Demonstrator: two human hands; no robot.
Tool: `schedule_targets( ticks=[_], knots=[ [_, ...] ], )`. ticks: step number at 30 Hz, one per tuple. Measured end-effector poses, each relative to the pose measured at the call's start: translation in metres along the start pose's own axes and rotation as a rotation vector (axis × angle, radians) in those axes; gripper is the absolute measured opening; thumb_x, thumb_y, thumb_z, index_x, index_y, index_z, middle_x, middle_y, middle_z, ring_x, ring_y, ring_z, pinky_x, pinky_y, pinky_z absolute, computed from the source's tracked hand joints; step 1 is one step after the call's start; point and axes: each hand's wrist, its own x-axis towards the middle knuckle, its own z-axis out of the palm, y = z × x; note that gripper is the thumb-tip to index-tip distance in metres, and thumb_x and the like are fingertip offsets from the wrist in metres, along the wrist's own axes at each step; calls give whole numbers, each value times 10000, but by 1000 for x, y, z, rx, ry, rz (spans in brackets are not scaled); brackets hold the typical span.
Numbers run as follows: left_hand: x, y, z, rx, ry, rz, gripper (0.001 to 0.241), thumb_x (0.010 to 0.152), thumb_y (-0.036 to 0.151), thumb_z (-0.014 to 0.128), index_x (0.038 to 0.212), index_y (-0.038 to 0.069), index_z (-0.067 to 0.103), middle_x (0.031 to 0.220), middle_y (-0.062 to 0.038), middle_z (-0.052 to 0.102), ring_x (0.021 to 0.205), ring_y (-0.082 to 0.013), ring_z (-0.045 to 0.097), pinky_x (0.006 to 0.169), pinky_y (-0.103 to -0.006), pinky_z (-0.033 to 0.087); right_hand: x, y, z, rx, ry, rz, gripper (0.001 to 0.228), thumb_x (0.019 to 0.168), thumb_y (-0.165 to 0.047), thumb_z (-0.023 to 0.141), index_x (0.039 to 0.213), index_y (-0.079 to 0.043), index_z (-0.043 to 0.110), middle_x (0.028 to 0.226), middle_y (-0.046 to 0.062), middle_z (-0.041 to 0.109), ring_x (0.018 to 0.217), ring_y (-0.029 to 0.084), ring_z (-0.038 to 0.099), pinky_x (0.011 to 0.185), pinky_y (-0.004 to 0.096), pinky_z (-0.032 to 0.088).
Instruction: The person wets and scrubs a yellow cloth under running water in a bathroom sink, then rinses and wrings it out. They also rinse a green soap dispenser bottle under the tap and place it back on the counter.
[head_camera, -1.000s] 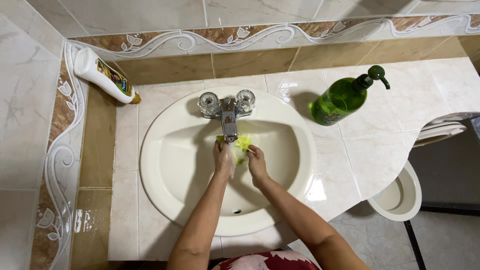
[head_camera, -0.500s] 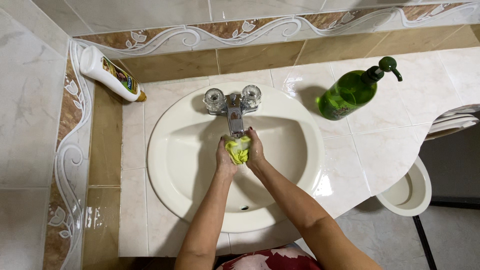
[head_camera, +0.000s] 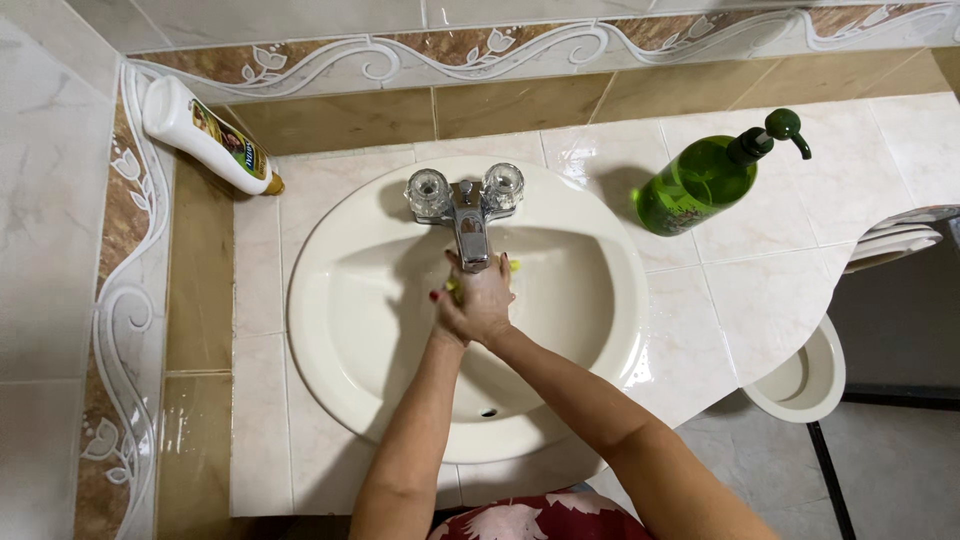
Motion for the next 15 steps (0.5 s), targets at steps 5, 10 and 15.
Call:
schedule_targets(
  ticks=[5, 10, 15],
  knots=[
    [-10, -4, 7, 148, 37, 62, 433, 990, 526, 573, 1089, 129, 715, 1028, -139, 752, 973, -306, 720, 927, -457, 553, -2, 6, -28, -102, 60, -459, 489, 936, -588, 515, 1251, -226, 608, 1399, 10, 635, 1291, 306, 578, 1203, 669, 215],
    [-34, 15, 26, 306, 68, 132, 413, 998, 497, 565, 1089, 121, 710, 1030, -156, 747, 988, -333, 714, 925, -477, 547, -11, 77, 75, -99, 149, -553, 281, 844, -512, 602, 944, -249, 619, 972, -4, 657, 961, 257, 667, 1057, 568, 429],
    [-49, 18, 22, 459, 113, 204, 393, 1006, 468, 556, 1089, 114, 705, 1033, -173, 742, 1003, -360, 708, 924, -496, 541, 5, 47, 42, -157, 175, -438, 190, 819, -419, 622, 714, -261, 637, 668, 60, 582, 614, 344, 624, 623, 509, 547]
  ],
)
